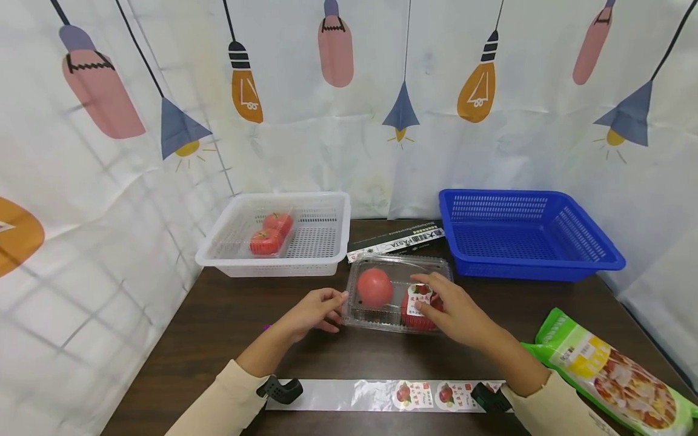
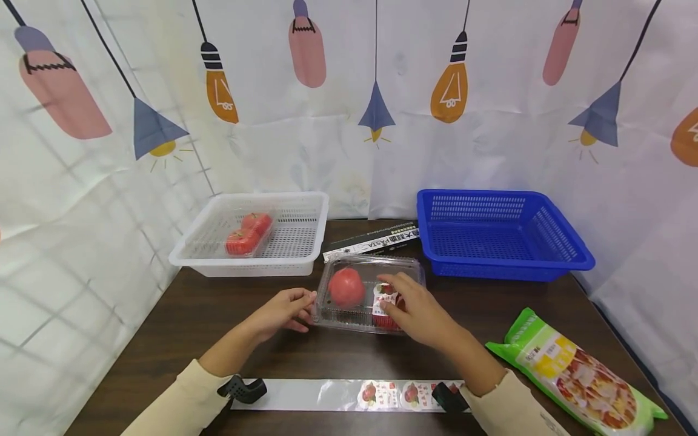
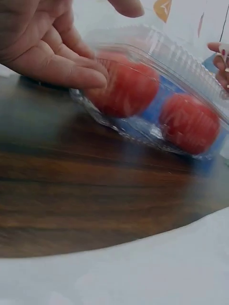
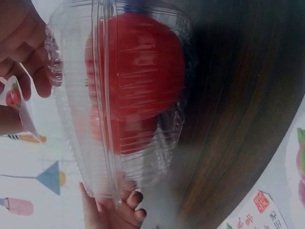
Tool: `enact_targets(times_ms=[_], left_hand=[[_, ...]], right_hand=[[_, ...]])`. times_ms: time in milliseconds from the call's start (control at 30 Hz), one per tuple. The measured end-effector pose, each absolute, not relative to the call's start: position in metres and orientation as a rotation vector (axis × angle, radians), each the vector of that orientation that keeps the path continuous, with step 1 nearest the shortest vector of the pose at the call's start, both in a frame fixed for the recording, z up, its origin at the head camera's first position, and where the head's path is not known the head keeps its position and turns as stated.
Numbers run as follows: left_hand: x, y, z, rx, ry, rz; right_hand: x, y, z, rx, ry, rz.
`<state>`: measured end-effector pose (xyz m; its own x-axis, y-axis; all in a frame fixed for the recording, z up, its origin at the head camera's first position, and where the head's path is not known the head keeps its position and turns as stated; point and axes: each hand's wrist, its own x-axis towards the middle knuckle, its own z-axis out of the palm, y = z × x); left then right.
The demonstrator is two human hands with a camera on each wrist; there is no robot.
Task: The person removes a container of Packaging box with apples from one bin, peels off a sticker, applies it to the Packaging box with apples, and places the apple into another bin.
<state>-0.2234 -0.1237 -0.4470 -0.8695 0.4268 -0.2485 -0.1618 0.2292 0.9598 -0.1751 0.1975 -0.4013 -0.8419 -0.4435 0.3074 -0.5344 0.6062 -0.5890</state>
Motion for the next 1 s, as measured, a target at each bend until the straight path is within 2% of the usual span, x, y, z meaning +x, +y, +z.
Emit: enact_targets(times_ms=[267, 600, 1000], left_hand=[[-0.223, -0.121, -0.451, 0.288, 1.954, 1.671], [-0.226, -0.123, -0.449, 0.32, 1.886, 1.615], [-0.226, -0.122, -0.452, 0.32, 1.824, 1.659]], right_hand=[[-0.191, 0.193, -0.404, 0.782, -2.694, 1.078], [-0.21, 0.182, -0.405, 0.866, -2.743, 1.077], [-0.213, 0.175, -0.405, 0.916, -2.767, 1.072]])
